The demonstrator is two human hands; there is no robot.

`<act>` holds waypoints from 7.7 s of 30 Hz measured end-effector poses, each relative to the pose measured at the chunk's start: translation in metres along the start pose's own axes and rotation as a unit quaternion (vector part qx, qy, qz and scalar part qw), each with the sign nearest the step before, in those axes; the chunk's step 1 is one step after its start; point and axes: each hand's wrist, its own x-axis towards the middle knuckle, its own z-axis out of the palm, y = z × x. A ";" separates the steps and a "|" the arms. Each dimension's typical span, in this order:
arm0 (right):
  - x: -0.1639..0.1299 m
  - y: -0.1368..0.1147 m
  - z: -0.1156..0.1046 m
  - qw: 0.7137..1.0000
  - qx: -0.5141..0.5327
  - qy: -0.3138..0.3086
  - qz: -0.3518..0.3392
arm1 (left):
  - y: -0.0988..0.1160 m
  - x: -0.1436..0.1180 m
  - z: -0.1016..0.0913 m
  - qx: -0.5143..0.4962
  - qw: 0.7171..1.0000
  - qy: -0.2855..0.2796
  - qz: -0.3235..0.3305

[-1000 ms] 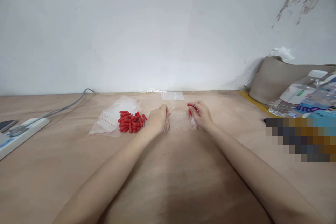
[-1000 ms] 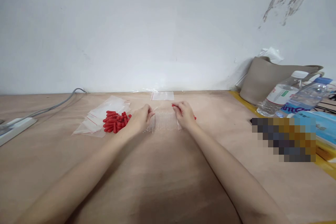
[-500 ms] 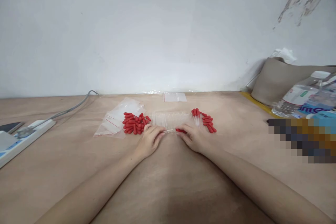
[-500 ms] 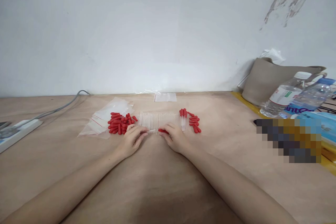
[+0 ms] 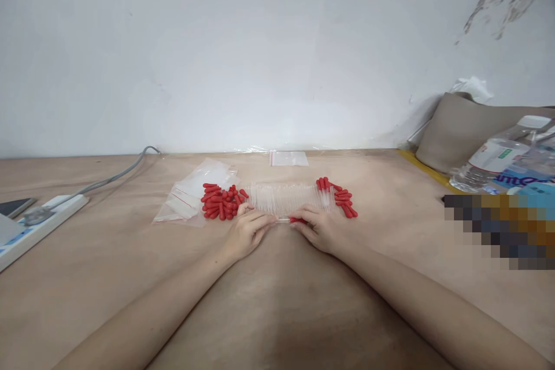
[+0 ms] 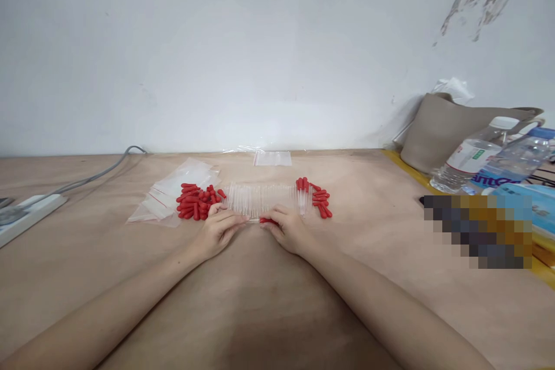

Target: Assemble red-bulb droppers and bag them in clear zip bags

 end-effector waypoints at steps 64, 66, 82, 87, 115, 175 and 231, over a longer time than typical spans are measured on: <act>0.078 0.066 -0.057 0.914 -0.276 0.021 0.298 | 0.015 0.004 -0.001 0.016 1.000 -0.010 -0.003; 0.080 0.065 -0.046 0.894 -0.334 -0.022 0.297 | 0.015 0.003 -0.001 0.022 1.000 -0.010 0.007; 0.033 0.104 -0.089 0.880 -0.204 0.006 0.430 | 0.014 0.017 0.003 0.142 0.977 0.061 -0.149; 0.028 0.114 -0.082 0.884 -0.159 -0.003 0.440 | 0.013 0.055 0.018 0.184 0.965 0.033 -0.183; 0.043 0.105 -0.078 0.875 -0.137 0.221 0.409 | 0.017 0.113 0.027 0.168 0.907 -0.059 -0.381; -0.005 0.012 0.007 0.989 -0.088 -0.017 -0.117 | 0.010 0.006 0.006 0.142 0.984 -0.011 0.109; 0.070 0.075 -0.053 0.898 -0.322 -0.036 0.297 | 0.008 0.005 -0.004 0.033 0.998 -0.024 -0.044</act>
